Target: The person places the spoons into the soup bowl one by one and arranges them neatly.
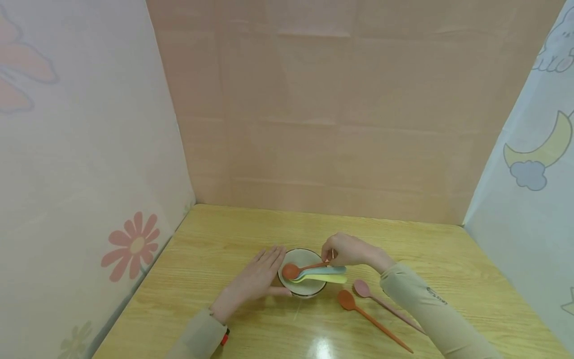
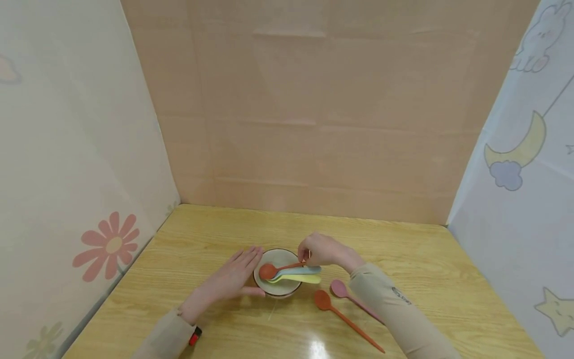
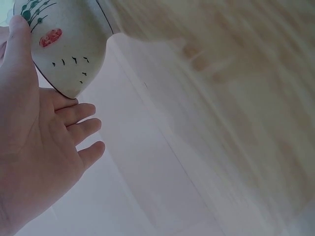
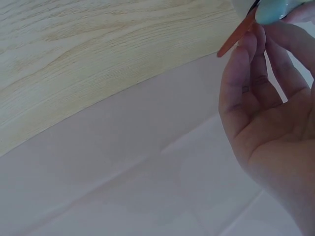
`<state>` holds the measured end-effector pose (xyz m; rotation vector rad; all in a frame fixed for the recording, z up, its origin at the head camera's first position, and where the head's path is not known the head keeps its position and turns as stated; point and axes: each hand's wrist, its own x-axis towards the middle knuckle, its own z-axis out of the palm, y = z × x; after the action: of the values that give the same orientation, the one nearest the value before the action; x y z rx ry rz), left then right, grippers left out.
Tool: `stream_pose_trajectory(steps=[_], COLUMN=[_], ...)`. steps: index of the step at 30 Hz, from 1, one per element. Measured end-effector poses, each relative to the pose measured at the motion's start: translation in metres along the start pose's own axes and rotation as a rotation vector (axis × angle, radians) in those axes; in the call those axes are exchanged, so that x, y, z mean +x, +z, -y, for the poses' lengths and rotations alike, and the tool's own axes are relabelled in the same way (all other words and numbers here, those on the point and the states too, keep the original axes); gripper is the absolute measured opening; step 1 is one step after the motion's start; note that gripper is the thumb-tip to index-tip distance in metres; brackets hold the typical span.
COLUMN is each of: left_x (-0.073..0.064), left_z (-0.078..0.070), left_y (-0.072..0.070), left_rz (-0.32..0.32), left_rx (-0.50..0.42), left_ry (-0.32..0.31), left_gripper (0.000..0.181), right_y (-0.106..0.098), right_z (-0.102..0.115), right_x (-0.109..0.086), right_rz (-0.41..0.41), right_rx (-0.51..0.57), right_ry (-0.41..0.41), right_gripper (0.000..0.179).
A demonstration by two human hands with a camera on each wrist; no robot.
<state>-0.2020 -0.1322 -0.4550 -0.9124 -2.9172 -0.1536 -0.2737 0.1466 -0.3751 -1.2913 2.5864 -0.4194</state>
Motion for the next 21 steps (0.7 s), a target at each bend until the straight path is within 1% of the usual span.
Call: stream_pose_trajectory(steps=[5, 9, 14, 18, 21], left_x=[0.000, 0.000, -0.001, -0.002, -0.002], left_z=[0.001, 0.002, 0.002, 0.002, 0.001], left_y=[0.001, 0.002, 0.003, 0.003, 0.002], left_rz=[-0.005, -0.010, -0.019, -0.026, -0.026], left_rx=[0.005, 0.005, 0.004, 0.005, 0.001], left_ry=[0.001, 0.008, 0.017, 0.019, 0.016], left_gripper=[0.106, 0.107, 0.107, 0.106, 0.106], right_y=[-0.004, -0.009, -0.015, -0.018, -0.018], right_z=[0.001, 0.000, -0.004, -0.007, -0.009], right_x=[-0.004, -0.008, -0.016, -0.023, -0.028], right_rz=[-0.017, -0.032, -0.043, -0.054, -0.064], right_rx=[-0.007, -0.005, 0.014, 0.018, 0.012], right_ry=[-0.008, 0.006, 0.045, 0.054, 0.045], right_gripper=[0.005, 0.007, 0.013, 0.013, 0.012])
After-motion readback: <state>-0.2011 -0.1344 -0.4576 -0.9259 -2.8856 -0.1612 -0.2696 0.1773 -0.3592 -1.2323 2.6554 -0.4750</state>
